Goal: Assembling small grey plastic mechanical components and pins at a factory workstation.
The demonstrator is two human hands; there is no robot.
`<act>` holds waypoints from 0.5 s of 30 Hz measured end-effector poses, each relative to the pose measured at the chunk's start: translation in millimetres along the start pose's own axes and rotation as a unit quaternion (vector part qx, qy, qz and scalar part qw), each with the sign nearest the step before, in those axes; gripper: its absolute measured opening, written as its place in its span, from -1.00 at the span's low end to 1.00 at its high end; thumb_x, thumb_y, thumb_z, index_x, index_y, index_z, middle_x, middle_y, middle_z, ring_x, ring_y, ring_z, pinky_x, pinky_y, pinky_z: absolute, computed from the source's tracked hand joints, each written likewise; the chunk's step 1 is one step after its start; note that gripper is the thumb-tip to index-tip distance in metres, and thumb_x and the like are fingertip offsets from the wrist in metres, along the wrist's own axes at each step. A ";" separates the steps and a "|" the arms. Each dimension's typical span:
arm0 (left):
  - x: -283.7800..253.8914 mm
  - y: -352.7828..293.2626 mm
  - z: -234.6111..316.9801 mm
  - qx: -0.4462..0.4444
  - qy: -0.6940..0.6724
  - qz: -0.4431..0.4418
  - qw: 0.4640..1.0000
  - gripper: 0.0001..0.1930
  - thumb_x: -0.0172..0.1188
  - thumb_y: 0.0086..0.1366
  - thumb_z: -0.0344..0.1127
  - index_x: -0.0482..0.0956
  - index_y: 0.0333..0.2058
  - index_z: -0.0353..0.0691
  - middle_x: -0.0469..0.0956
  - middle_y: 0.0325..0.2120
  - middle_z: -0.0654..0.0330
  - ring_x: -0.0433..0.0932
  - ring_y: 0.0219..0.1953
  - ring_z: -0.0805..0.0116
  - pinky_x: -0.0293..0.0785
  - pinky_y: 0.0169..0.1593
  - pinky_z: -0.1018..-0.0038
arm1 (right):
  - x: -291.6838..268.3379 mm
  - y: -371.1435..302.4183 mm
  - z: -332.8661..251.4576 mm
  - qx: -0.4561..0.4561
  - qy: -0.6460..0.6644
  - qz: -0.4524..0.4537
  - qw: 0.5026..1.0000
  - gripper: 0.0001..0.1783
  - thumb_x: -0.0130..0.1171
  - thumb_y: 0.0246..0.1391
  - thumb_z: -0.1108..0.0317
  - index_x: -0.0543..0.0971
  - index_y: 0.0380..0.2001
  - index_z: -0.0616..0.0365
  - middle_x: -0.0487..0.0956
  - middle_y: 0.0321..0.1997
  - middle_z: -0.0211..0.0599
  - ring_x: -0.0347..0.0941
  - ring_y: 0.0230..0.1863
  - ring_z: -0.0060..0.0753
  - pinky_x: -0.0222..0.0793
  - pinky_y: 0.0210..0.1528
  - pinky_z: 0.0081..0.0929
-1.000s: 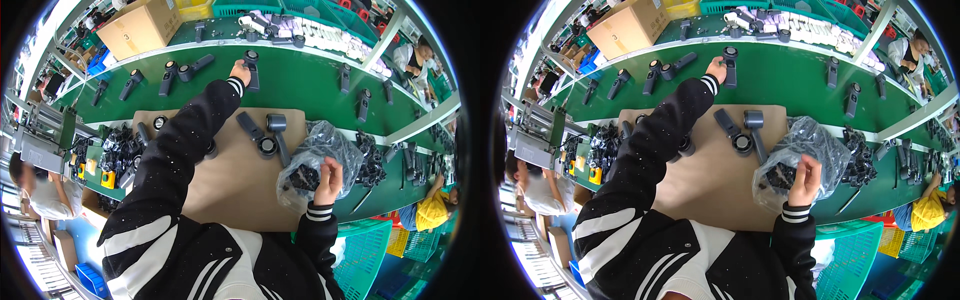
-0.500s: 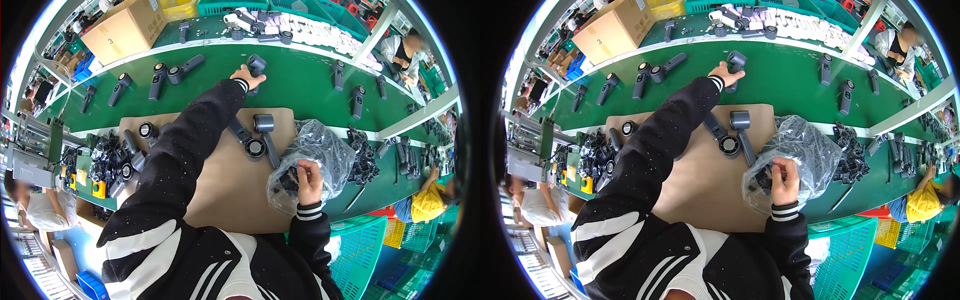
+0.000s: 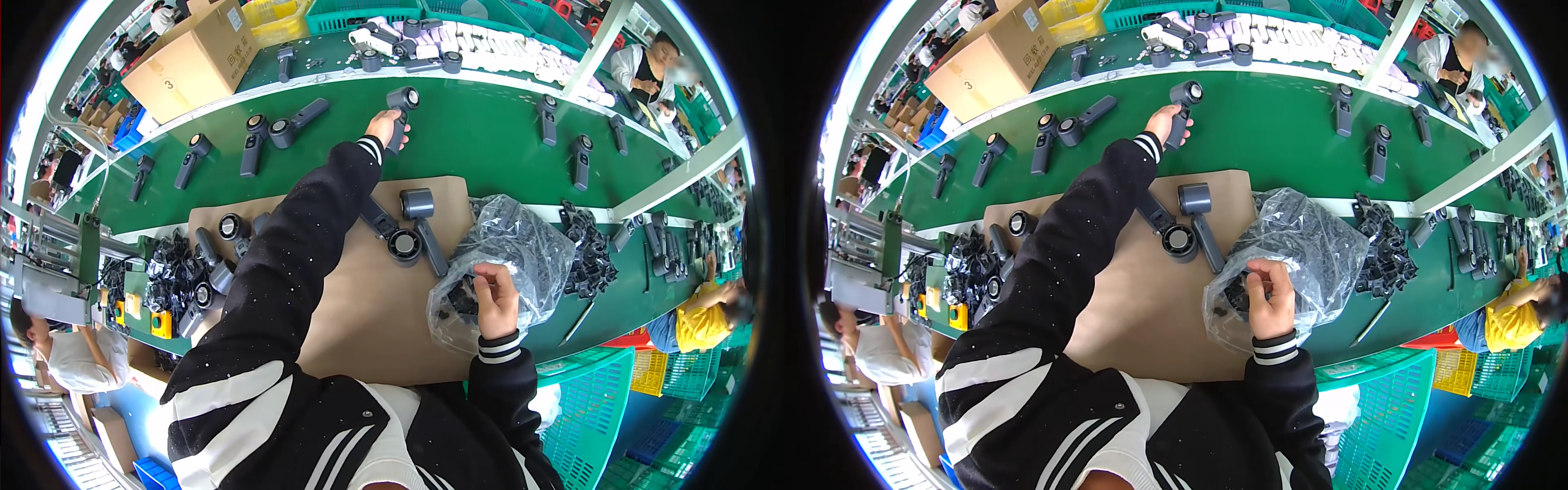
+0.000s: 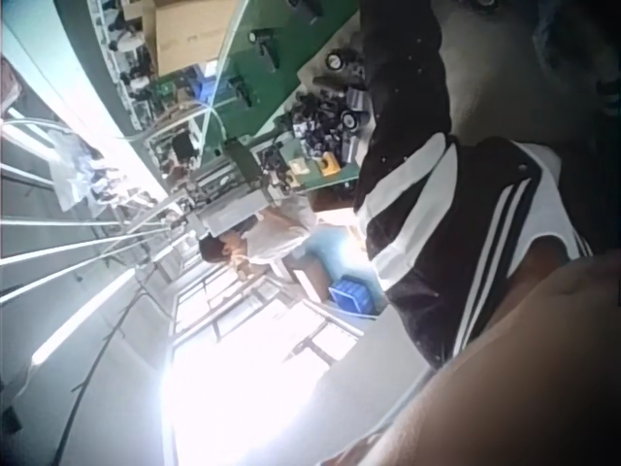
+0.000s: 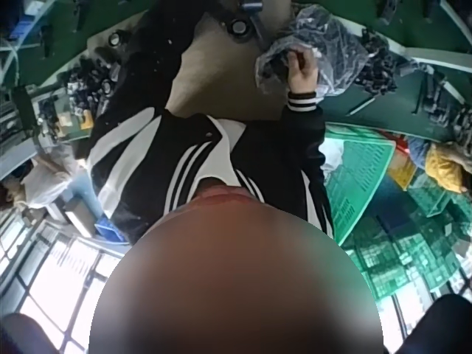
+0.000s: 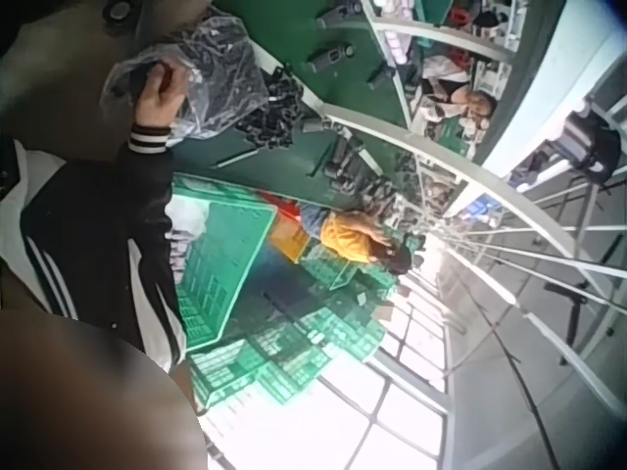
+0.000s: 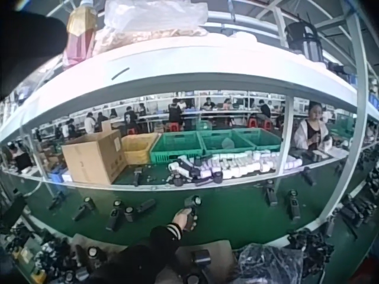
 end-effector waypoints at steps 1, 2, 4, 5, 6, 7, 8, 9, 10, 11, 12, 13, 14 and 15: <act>-1.1 -6.0 2.6 -0.001 0.001 0.002 1.000 -0.72 -0.01 0.35 -0.22 0.39 -0.07 -0.27 0.57 -0.38 0.10 0.53 -0.61 0.29 0.46 -0.57 0.41 | 1.2 -0.5 -0.2 0.001 0.002 -0.002 1.000 -0.78 0.04 0.05 0.59 0.54 -0.21 0.19 0.51 -0.29 -0.34 0.38 -0.37 -0.50 0.30 -0.25 -0.61; -1.3 -11.7 8.6 0.017 0.023 0.007 1.000 -0.73 0.00 0.34 -0.24 0.39 -0.08 -0.26 0.57 -0.38 0.10 0.54 -0.60 0.30 0.46 -0.56 0.41 | 2.4 -0.5 -0.6 0.002 0.006 -0.004 1.000 -0.78 0.04 0.05 0.59 0.54 -0.21 0.19 0.51 -0.29 -0.35 0.38 -0.37 -0.50 0.30 -0.25 -0.61; 0.6 -20.5 17.6 0.051 0.065 0.013 0.997 -0.76 0.03 0.34 -0.29 0.39 -0.08 -0.26 0.57 -0.37 0.11 0.54 -0.59 0.31 0.46 -0.56 0.42 | 3.8 0.3 -1.2 0.005 0.012 -0.006 1.000 -0.78 0.04 0.05 0.59 0.54 -0.21 0.19 0.51 -0.29 -0.35 0.37 -0.37 -0.50 0.30 -0.25 -0.61; 2.3 -25.0 22.6 0.068 0.086 0.015 0.994 -0.77 0.04 0.33 -0.31 0.39 -0.08 -0.26 0.57 -0.37 0.11 0.55 -0.58 0.31 0.46 -0.56 0.42 | 4.1 0.3 -1.5 0.006 0.014 -0.007 1.000 -0.78 0.03 0.05 0.59 0.54 -0.21 0.19 0.51 -0.29 -0.35 0.37 -0.37 -0.50 0.30 -0.25 -0.61; 3.0 -27.2 22.3 0.066 0.086 0.015 0.994 -0.77 0.04 0.33 -0.31 0.39 -0.08 -0.26 0.57 -0.37 0.11 0.55 -0.58 0.31 0.46 -0.56 0.42 | 4.3 0.4 -0.7 0.008 0.014 -0.006 1.000 -0.78 0.03 0.05 0.59 0.54 -0.21 0.19 0.51 -0.29 -0.35 0.37 -0.37 -0.50 0.30 -0.25 -0.61; 4.3 -29.4 22.7 0.068 0.075 0.013 0.995 -0.77 0.05 0.33 -0.32 0.39 -0.09 -0.26 0.57 -0.37 0.11 0.55 -0.58 0.32 0.46 -0.56 0.42 | 4.6 0.3 -0.1 0.008 0.015 -0.007 1.000 -0.78 0.03 0.06 0.59 0.54 -0.21 0.19 0.51 -0.29 -0.35 0.37 -0.37 -0.50 0.30 -0.25 -0.62; 5.9 -31.6 23.3 0.070 0.064 0.011 0.995 -0.77 0.06 0.33 -0.33 0.39 -0.09 -0.26 0.57 -0.37 0.11 0.55 -0.58 0.32 0.47 -0.56 0.42 | 4.7 0.2 0.4 0.008 0.015 -0.007 1.000 -0.78 0.02 0.06 0.60 0.54 -0.21 0.19 0.51 -0.29 -0.35 0.37 -0.38 -0.50 0.30 -0.25 -0.62; 7.9 -33.5 24.1 0.072 0.053 0.008 0.996 -0.77 0.07 0.32 -0.34 0.39 -0.09 -0.26 0.57 -0.37 0.11 0.55 -0.58 0.32 0.47 -0.56 0.42 | 4.5 0.0 1.1 0.009 0.016 -0.007 1.000 -0.78 0.02 0.06 0.60 0.54 -0.22 0.19 0.51 -0.29 -0.35 0.37 -0.38 -0.50 0.30 -0.25 -0.62; 10.2 -35.1 25.1 0.074 0.042 0.005 0.996 -0.77 0.09 0.32 -0.36 0.39 -0.09 -0.26 0.57 -0.37 0.11 0.55 -0.58 0.33 0.47 -0.56 0.42 | 4.1 0.1 1.8 0.009 0.017 -0.007 1.000 -0.78 0.02 0.06 0.60 0.54 -0.22 0.18 0.51 -0.29 -0.35 0.36 -0.38 -0.50 0.30 -0.25 -0.62; 10.6 -36.4 26.1 0.074 0.042 0.004 0.996 -0.77 0.09 0.32 -0.36 0.39 -0.09 -0.26 0.57 -0.37 0.11 0.55 -0.58 0.33 0.47 -0.56 0.42 | 4.1 -0.2 1.7 0.010 0.017 -0.006 1.000 -0.78 0.02 0.06 0.60 0.54 -0.22 0.18 0.51 -0.29 -0.35 0.36 -0.38 -0.50 0.30 -0.25 -0.62; 11.6 -37.8 27.9 0.079 0.048 0.001 0.996 -0.78 0.09 0.32 -0.36 0.40 -0.09 -0.26 0.57 -0.36 0.11 0.55 -0.57 0.33 0.47 -0.56 0.43 | 3.9 -0.2 1.2 0.006 0.016 -0.005 1.000 -0.78 0.01 0.06 0.60 0.54 -0.22 0.18 0.51 -0.29 -0.35 0.36 -0.38 -0.50 0.30 -0.25 -0.62; 12.6 -39.1 29.5 0.083 0.053 -0.003 0.995 -0.78 0.09 0.33 -0.35 0.40 -0.09 -0.25 0.57 -0.36 0.12 0.55 -0.57 0.33 0.48 -0.55 0.43 | 3.5 -0.2 1.0 0.003 0.016 -0.004 1.000 -0.78 0.01 0.06 0.61 0.54 -0.22 0.18 0.51 -0.29 -0.35 0.36 -0.38 -0.50 0.29 -0.25 -0.62; 13.8 -40.3 30.8 0.088 0.059 -0.006 0.994 -0.79 0.08 0.33 -0.35 0.41 -0.09 -0.25 0.57 -0.36 0.12 0.56 -0.57 0.33 0.48 -0.55 0.43 | 3.1 -0.2 1.0 0.001 0.015 -0.003 1.000 -0.78 0.00 0.06 0.61 0.55 -0.23 0.18 0.51 -0.29 -0.35 0.36 -0.39 -0.50 0.29 -0.26 -0.62; 15.3 -41.3 31.9 0.092 0.065 -0.009 0.994 -0.79 0.08 0.33 -0.35 0.41 -0.09 -0.24 0.57 -0.35 0.13 0.56 -0.57 0.32 0.48 -0.54 0.43 | 2.6 -0.4 1.4 -0.002 0.015 -0.003 1.000 -0.77 0.00 0.06 0.61 0.55 -0.23 0.18 0.51 -0.29 -0.35 0.36 -0.39 -0.50 0.29 -0.26 -0.63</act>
Point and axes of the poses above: each hand's wrist, its own y-axis towards the middle knuckle, its own x-axis out of the palm, z = x × y, the point moved 9 cm from there along y, towards the middle knuckle
